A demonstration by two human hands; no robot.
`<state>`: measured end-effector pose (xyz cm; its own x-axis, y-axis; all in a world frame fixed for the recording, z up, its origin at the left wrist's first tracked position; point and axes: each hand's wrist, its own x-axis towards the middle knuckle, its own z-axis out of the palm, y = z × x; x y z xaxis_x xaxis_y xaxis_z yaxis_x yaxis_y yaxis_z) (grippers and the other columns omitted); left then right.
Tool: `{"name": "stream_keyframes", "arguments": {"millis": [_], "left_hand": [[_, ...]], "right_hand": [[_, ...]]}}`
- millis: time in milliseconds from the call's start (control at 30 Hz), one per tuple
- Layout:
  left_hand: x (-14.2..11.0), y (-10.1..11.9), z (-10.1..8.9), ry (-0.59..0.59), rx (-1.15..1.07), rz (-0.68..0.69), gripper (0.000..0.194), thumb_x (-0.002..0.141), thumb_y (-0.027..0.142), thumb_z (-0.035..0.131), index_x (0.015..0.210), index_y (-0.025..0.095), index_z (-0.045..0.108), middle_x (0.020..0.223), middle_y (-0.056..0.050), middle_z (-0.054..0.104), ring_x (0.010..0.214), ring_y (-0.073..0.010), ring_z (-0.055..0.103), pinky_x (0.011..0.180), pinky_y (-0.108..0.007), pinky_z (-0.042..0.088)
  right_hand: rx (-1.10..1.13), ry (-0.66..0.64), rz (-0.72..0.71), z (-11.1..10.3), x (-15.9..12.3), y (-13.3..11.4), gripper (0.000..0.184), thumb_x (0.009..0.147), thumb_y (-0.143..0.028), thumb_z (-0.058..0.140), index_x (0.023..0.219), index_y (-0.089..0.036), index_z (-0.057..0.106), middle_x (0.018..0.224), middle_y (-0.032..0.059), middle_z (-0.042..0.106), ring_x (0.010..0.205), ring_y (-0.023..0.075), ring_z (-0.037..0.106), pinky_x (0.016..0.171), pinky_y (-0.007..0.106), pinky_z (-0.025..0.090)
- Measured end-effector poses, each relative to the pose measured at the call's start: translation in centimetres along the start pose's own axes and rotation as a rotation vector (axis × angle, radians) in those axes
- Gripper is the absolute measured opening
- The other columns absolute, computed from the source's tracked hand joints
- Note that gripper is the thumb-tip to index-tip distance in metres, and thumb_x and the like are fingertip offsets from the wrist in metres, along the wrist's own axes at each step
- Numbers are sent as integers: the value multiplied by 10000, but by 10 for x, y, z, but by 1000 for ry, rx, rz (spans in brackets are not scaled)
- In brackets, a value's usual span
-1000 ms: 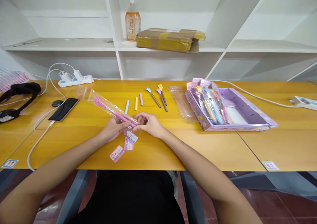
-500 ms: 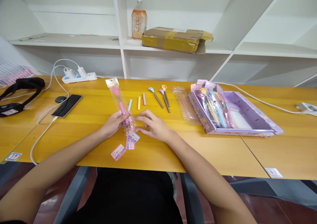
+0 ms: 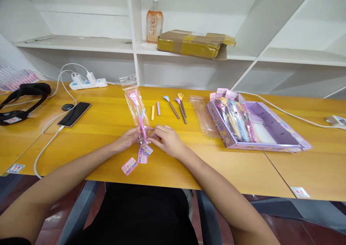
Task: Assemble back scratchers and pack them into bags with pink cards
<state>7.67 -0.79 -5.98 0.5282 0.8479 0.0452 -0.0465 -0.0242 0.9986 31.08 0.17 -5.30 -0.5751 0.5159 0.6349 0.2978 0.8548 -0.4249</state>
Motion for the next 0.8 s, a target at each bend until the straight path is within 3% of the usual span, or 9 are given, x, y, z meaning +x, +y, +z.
{"name": "stream_keyframes", "arguments": {"millis": [100,200,300,433,567,800], "left_hand": [[1,2,-1,19,68,18,680,806,555,877,1321,155,685,1246,-148,732,1111,-266,698,966,-386,546],[2,4,-4,47,54,24,627,824,526,866,1296,147,699,1267,-150,737,1163,-276,692,1026,-416,525],[3,4,-8,51,30,20,583,820,509,872,1248,142,723,1235,-144,752,1130,-270,701,1017,-409,522],[3,7,-10,15,-35,5,509,812,484,887,1162,138,757,1156,-129,766,1052,-238,707,985,-369,517],[-1,12,-7,-35,-114,-44,488,841,465,869,1179,138,739,1018,-97,751,882,-178,685,824,-303,518],[1,12,-8,-44,-33,-49,486,835,515,857,1098,132,714,904,-59,701,761,-153,634,693,-269,499]], "right_hand": [[127,19,123,2,0,3,262,1035,-403,675,874,-199,644,770,4,598,683,142,533,695,303,433],[387,20,245,1,0,5,299,985,-469,732,877,-200,656,775,-5,593,676,137,517,666,285,431],[573,-36,272,-1,2,8,312,915,-480,810,892,-198,680,807,-12,571,704,136,522,698,291,444],[656,-55,265,-2,3,10,281,907,-440,826,851,-194,703,853,4,566,772,145,536,765,309,443],[723,-79,232,-4,3,9,290,867,-431,870,1012,-213,744,860,-9,535,800,151,545,807,321,457],[599,-138,168,-15,5,4,283,1047,-425,643,892,-191,669,876,26,589,799,160,568,781,316,451]]}}
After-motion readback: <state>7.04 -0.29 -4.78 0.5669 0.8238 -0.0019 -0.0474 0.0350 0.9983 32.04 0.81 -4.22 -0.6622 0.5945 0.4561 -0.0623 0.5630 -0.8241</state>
